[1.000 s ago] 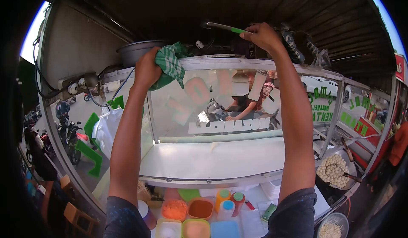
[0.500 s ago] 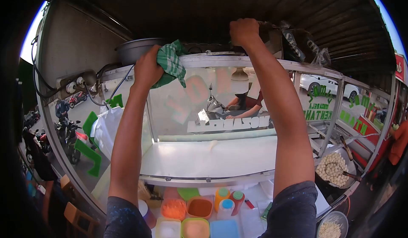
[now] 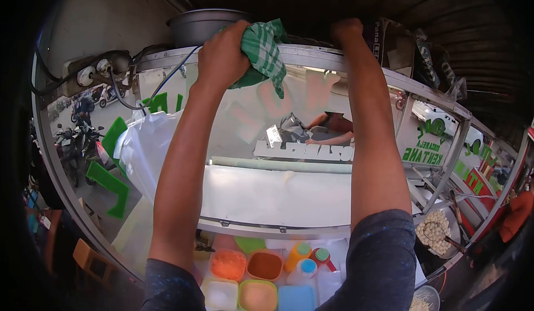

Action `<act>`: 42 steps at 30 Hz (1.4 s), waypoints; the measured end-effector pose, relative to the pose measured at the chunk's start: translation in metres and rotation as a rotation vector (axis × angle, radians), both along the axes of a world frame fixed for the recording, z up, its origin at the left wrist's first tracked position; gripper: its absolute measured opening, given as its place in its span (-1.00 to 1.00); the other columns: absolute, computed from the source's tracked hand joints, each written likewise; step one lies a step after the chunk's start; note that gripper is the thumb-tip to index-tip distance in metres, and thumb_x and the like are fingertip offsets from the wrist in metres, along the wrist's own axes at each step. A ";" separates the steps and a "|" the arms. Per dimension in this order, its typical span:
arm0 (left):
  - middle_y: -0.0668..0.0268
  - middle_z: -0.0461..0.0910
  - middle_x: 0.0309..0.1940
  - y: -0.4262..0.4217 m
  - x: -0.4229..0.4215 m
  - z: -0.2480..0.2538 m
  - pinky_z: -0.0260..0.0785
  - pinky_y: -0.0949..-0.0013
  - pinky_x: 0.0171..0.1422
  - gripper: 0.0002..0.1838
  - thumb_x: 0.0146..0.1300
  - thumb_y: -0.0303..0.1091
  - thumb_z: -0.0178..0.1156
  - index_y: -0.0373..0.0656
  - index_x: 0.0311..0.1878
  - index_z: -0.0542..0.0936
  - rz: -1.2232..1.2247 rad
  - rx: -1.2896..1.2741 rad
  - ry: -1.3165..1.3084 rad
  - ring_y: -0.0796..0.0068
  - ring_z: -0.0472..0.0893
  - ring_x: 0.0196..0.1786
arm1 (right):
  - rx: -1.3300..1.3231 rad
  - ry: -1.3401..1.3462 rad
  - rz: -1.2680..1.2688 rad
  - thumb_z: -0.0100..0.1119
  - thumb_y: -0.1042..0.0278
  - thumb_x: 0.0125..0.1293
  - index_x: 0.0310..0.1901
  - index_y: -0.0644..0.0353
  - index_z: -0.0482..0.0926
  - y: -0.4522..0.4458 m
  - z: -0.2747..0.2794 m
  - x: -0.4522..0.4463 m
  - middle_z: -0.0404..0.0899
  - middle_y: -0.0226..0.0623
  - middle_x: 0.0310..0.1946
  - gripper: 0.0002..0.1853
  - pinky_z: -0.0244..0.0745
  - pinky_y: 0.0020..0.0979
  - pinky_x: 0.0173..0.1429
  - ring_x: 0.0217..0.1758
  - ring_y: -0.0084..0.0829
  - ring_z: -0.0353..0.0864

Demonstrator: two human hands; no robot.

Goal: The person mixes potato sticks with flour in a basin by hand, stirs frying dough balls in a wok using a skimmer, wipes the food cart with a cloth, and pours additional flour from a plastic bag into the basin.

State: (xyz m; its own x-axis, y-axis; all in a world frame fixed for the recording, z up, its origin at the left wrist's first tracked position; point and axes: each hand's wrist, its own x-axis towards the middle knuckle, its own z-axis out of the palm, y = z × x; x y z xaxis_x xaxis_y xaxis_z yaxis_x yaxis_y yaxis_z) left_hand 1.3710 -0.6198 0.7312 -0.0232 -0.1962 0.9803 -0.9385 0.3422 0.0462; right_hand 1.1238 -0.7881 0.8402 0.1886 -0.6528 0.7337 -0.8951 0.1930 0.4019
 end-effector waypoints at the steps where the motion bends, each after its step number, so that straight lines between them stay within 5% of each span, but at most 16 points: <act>1: 0.21 0.64 -0.14 0.001 -0.001 0.000 0.51 0.03 -0.11 -0.62 -0.04 -0.48 0.30 -0.07 -0.07 0.56 0.004 0.010 0.012 0.03 0.65 -0.08 | 0.006 0.031 0.009 0.22 0.14 0.19 -0.09 0.00 0.72 0.006 -0.001 -0.003 0.68 -0.22 -0.05 -0.71 0.59 -0.20 0.00 0.01 -0.25 0.68; 7: 0.22 0.64 -0.13 0.002 -0.001 0.000 0.50 0.01 -0.09 -0.64 -0.02 -0.47 0.29 -0.07 -0.07 0.56 0.004 0.029 0.019 0.02 0.65 -0.08 | 0.266 -0.210 0.329 0.35 0.03 0.05 -0.17 0.14 0.72 0.009 0.015 -0.025 0.69 -0.05 -0.17 -0.60 0.56 -0.17 0.05 -0.07 -0.12 0.69; 10: 0.23 0.63 -0.13 -0.001 -0.001 0.000 0.49 0.00 -0.10 -0.65 -0.01 -0.47 0.28 -0.07 -0.08 0.56 0.007 0.027 0.017 0.02 0.65 -0.08 | 0.277 -0.293 0.354 0.41 -0.07 0.00 -0.01 0.17 0.66 0.012 0.026 -0.032 0.64 -0.10 0.02 -0.42 0.52 -0.21 0.15 0.08 -0.14 0.64; 13: 0.23 0.63 -0.14 -0.003 0.000 -0.001 0.49 0.00 -0.11 -0.65 -0.01 -0.47 0.28 -0.08 -0.08 0.55 -0.015 0.002 0.012 0.02 0.65 -0.09 | 0.202 -0.266 0.361 0.33 -0.09 0.08 -0.18 0.26 0.71 0.018 0.028 -0.038 0.69 0.01 -0.19 -0.49 0.53 -0.15 0.05 -0.09 -0.11 0.69; 20: 0.23 0.63 -0.16 -0.002 0.000 -0.003 0.51 0.03 -0.12 -0.65 -0.04 -0.48 0.31 -0.08 -0.10 0.56 -0.010 -0.055 0.006 0.04 0.66 -0.12 | 0.302 -0.199 0.155 0.30 -0.15 0.11 -0.11 0.26 0.69 -0.002 0.008 -0.006 0.66 0.03 -0.09 -0.44 0.49 -0.13 0.10 0.00 -0.09 0.64; 29: 0.24 0.62 -0.18 -0.006 0.002 -0.006 0.52 0.04 -0.16 -0.61 -0.06 -0.51 0.31 -0.08 -0.08 0.57 -0.031 -0.082 -0.018 0.05 0.67 -0.15 | 0.517 -0.295 0.231 0.26 -0.19 0.14 -0.05 0.27 0.66 0.008 0.003 -0.006 0.62 0.05 0.00 -0.38 0.46 -0.12 0.16 0.10 -0.07 0.60; 36: 0.25 0.63 -0.11 -0.006 0.002 -0.005 0.52 0.04 -0.10 -0.57 -0.06 -0.54 0.31 -0.06 -0.04 0.54 -0.018 -0.055 -0.003 0.05 0.66 -0.09 | 0.345 -0.331 0.253 0.22 -0.20 0.21 0.00 0.23 0.63 0.001 0.004 -0.020 0.63 -0.01 0.01 -0.40 0.48 -0.13 0.15 0.08 -0.08 0.61; 42: 0.13 0.64 -0.11 -0.004 0.003 0.004 0.48 0.01 -0.05 -0.57 0.00 -0.50 0.27 -0.10 0.00 0.49 -0.059 -0.062 0.110 -0.05 0.64 -0.09 | 0.177 -0.297 0.212 0.22 -0.07 0.25 -0.01 0.23 0.60 0.086 -0.011 -0.034 0.64 -0.03 -0.02 -0.50 0.51 -0.13 0.14 0.06 -0.05 0.63</act>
